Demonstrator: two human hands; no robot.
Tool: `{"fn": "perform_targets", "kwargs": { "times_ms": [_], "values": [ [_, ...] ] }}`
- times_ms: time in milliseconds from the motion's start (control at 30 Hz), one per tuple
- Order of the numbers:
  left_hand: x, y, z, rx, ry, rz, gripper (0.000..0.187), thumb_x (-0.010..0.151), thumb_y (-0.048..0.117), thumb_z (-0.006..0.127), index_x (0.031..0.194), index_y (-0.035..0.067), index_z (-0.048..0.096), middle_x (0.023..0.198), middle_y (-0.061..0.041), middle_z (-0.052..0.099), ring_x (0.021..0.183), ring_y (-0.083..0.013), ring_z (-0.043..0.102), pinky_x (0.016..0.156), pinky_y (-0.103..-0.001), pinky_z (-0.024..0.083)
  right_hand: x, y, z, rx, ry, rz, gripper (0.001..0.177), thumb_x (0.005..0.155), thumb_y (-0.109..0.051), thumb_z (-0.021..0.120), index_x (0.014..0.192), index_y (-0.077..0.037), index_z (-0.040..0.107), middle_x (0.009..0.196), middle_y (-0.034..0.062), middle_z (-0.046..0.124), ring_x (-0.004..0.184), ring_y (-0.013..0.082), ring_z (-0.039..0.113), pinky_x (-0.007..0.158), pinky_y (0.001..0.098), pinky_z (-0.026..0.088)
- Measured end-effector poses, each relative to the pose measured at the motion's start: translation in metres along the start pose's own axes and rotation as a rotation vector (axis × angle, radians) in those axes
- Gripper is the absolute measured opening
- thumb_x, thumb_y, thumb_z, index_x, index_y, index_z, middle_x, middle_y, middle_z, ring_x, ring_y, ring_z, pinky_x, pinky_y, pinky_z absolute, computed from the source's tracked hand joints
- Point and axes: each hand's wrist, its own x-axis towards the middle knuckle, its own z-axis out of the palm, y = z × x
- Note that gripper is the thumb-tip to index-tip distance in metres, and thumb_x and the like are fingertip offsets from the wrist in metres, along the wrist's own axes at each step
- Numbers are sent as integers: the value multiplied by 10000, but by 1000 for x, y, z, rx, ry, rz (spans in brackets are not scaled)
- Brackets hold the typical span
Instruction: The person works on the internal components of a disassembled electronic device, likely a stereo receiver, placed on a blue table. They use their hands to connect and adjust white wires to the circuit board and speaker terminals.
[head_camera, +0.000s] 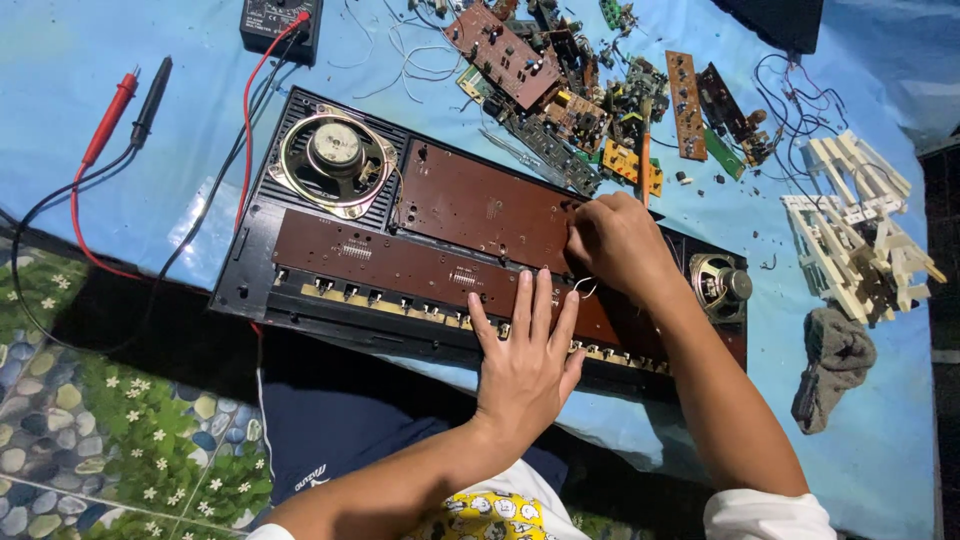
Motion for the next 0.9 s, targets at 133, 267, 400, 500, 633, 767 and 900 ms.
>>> {"fn": "perform_targets", "kwargs": {
  "times_ms": [133, 267, 400, 500, 633, 767, 900],
  "values": [
    [1, 0, -2, -9, 12, 0, 718, 920, 475, 604, 1510, 78, 503, 1615, -292, 311, 1520, -420, 253, 1071, -815, 202, 4, -3, -17, 234, -73, 90, 130, 866, -106, 768, 938, 1, 780, 828, 127, 731, 674, 257, 633, 626, 363, 515],
    [1, -3, -1, -65, 51, 20, 687, 929, 438, 628, 1484, 45, 527, 1602, -307, 324, 1514, -414, 283, 1060, -828, 205, 1, -12, -35, 310, 29, 162, 172, 966, -95, 718, 1051, 51, 751, 951, 172, 736, 676, 214, 631, 565, 297, 504],
    [-2, -8, -3, -135, 75, 50, 663, 921, 390, 654, 1436, -19, 569, 1568, -308, 396, 1493, -386, 344, 1076, -825, 181, -11, -26, -56, 391, 106, 185, 160, 1002, -14, 644, 1113, 84, 703, 1002, 167, 709, 775, 244, 613, 697, 335, 484],
    [-5, -10, -7, -168, 105, 89, 606, 906, 307, 685, 1362, -85, 612, 1504, -311, 489, 1454, -388, 409, 1085, -815, 193, -23, -35, -67, 436, 124, 255, 150, 1006, 6, 638, 1124, 79, 695, 992, 140, 692, 739, 202, 589, 654, 305, 468],
    [-9, -13, -14, -220, 93, 100, 565, 926, 269, 682, 1338, -111, 609, 1488, -324, 503, 1461, -422, 389, 1125, -761, 195, -41, -36, -68, 435, 122, 289, 178, 981, 11, 640, 1140, 69, 696, 1044, 142, 723, 791, 205, 629, 715, 303, 498],
    [-18, -17, -19, -202, 39, 71, 607, 933, 336, 680, 1403, -34, 577, 1565, -229, 432, 1487, -410, 320, 1070, -832, 186, -55, -36, -65, 505, 93, 423, 204, 975, 3, 637, 1163, 52, 699, 970, 103, 738, 745, 144, 642, 644, 254, 482],
    [-25, -22, -22, -124, 6, 87, 633, 950, 400, 661, 1428, -3, 561, 1558, -200, 453, 1483, -385, 334, 1053, -821, 233, -60, -34, -57, 564, 76, 523, 208, 999, -24, 619, 1175, 24, 719, 943, 91, 759, 754, 131, 664, 623, 239, 486]
  ]
}}
